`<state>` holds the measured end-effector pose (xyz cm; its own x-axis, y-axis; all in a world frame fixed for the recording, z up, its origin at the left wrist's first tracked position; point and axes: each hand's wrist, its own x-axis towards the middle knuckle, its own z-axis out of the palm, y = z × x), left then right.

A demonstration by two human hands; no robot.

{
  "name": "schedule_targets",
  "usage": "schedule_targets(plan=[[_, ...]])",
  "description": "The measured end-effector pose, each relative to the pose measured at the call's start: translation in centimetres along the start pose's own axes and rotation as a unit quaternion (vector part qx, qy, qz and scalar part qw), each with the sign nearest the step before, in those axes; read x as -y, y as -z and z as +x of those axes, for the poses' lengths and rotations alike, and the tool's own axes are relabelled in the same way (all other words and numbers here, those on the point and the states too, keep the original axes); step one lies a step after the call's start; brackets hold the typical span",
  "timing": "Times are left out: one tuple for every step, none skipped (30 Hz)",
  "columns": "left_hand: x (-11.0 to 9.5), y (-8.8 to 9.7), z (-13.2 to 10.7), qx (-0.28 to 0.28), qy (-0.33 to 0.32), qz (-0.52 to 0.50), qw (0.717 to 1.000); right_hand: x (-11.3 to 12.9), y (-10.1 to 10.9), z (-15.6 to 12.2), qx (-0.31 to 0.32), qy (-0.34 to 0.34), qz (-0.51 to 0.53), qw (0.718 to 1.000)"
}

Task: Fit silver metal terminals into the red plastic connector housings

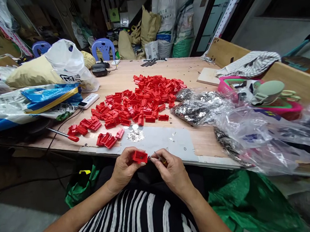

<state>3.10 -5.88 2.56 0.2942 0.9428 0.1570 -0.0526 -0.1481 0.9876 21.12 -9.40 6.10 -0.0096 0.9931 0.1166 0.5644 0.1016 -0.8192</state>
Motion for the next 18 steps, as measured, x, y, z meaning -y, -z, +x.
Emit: schedule_targets(plan=[[-0.1, 0.0, -0.1, 0.002, -0.011, 0.012, 1.0, 0.1, -0.1, 0.0, 0.004, 0.007, -0.002, 1.0], [-0.2, 0.0, -0.1, 0.002, -0.019, 0.019, 1.0, 0.2, -0.1, -0.1, 0.006, 0.013, -0.005, 1.0], [-0.4, 0.0, -0.1, -0.001, -0.02, 0.018, 1.0, 0.3, -0.1, -0.1, 0.006, 0.018, -0.008, 1.0], [-0.7, -0.1, 0.0, -0.004, -0.011, 0.007, 1.0, 0.4, 0.0, -0.1, 0.002, 0.021, -0.011, 1.0], [-0.9, -0.1, 0.1, -0.006, 0.008, -0.019, 1.0, 0.4, 0.1, -0.1, -0.006, 0.022, -0.015, 1.0], [-1.2, -0.1, 0.2, -0.002, 0.039, -0.061, 0.997, 0.4, 0.2, -0.1, -0.019, 0.023, -0.018, 0.999], [-1.4, -0.1, 0.3, 0.009, 0.078, -0.116, 0.99, 0.5, 0.4, -0.1, -0.032, 0.023, -0.02, 0.999], [-1.6, -0.1, 0.4, 0.027, 0.122, -0.176, 0.977, 0.5, 0.5, -0.1, -0.044, 0.024, -0.02, 0.999], [-1.8, -0.1, 0.5, 0.048, 0.163, -0.233, 0.957, 0.5, 0.6, 0.0, -0.052, 0.027, -0.02, 0.998], [-1.9, 0.0, 0.5, 0.067, 0.198, -0.281, 0.937, 0.5, 0.6, 0.1, -0.056, 0.033, -0.019, 0.998], [-2.0, 0.0, 0.6, 0.079, 0.223, -0.317, 0.918, 0.5, 0.6, 0.2, -0.056, 0.042, -0.018, 0.997], [-1.9, 0.0, 0.5, 0.087, 0.24, -0.342, 0.904, 0.4, 0.5, 0.3, -0.052, 0.053, -0.019, 0.997], [-1.9, 0.0, 0.5, 0.091, 0.252, -0.361, 0.893, 0.4, 0.5, 0.5, -0.049, 0.065, -0.02, 0.997], [-1.8, 0.1, 0.5, 0.093, 0.261, -0.374, 0.885, 0.4, 0.3, 0.7, -0.045, 0.078, -0.021, 0.996], [-1.7, 0.1, 0.4, 0.095, 0.269, -0.386, 0.877, 0.3, 0.2, 0.9, -0.041, 0.09, -0.021, 0.995], [-1.6, 0.1, 0.4, 0.097, 0.278, -0.396, 0.87, 0.3, 0.1, 1.1, -0.038, 0.103, -0.021, 0.994], [-1.5, 0.1, 0.4, 0.098, 0.288, -0.404, 0.863, 0.3, 0.0, 1.3, -0.035, 0.114, -0.021, 0.993], [-1.5, 0.1, 0.3, 0.097, 0.297, -0.412, 0.856, 0.3, 0.0, 1.4, -0.033, 0.124, -0.021, 0.991]])
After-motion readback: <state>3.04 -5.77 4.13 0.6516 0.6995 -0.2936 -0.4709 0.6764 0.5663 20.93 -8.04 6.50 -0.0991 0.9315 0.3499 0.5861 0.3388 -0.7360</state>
